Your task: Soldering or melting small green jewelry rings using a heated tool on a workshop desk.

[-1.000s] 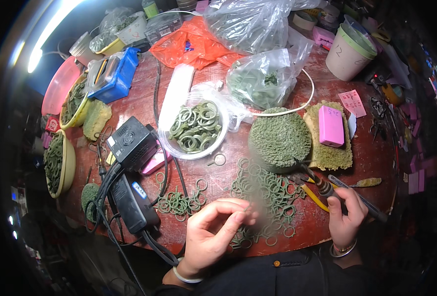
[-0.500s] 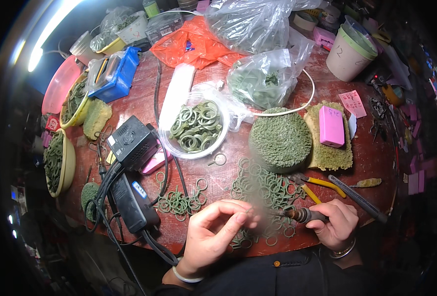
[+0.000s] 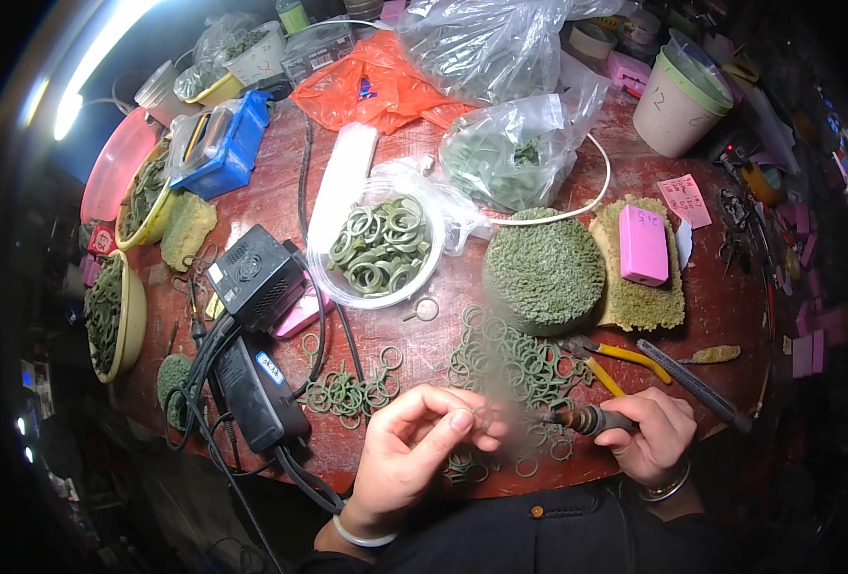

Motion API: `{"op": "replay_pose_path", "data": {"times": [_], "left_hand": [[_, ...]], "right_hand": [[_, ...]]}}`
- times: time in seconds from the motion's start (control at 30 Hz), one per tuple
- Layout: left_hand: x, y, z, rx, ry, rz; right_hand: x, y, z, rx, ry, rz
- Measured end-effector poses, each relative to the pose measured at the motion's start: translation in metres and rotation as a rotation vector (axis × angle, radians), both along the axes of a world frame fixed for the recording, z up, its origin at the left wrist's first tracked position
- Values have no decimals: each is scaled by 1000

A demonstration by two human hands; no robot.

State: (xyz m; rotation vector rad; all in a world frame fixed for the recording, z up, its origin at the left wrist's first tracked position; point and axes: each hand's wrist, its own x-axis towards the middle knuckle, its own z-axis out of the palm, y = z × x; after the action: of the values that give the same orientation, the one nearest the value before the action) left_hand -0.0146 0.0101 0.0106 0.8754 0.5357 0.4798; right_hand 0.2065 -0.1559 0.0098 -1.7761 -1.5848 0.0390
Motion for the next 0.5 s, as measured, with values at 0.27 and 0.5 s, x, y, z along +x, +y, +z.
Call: {"op": "replay_pose_path", "data": {"times": [0.27, 0.5], "left_hand": [[1, -1, 1, -38, 20, -12], [1, -2, 4, -35, 37, -1]], "right_hand": [[0, 1, -1, -3, 16, 11], [0, 2, 1, -30, 33, 34]]}}
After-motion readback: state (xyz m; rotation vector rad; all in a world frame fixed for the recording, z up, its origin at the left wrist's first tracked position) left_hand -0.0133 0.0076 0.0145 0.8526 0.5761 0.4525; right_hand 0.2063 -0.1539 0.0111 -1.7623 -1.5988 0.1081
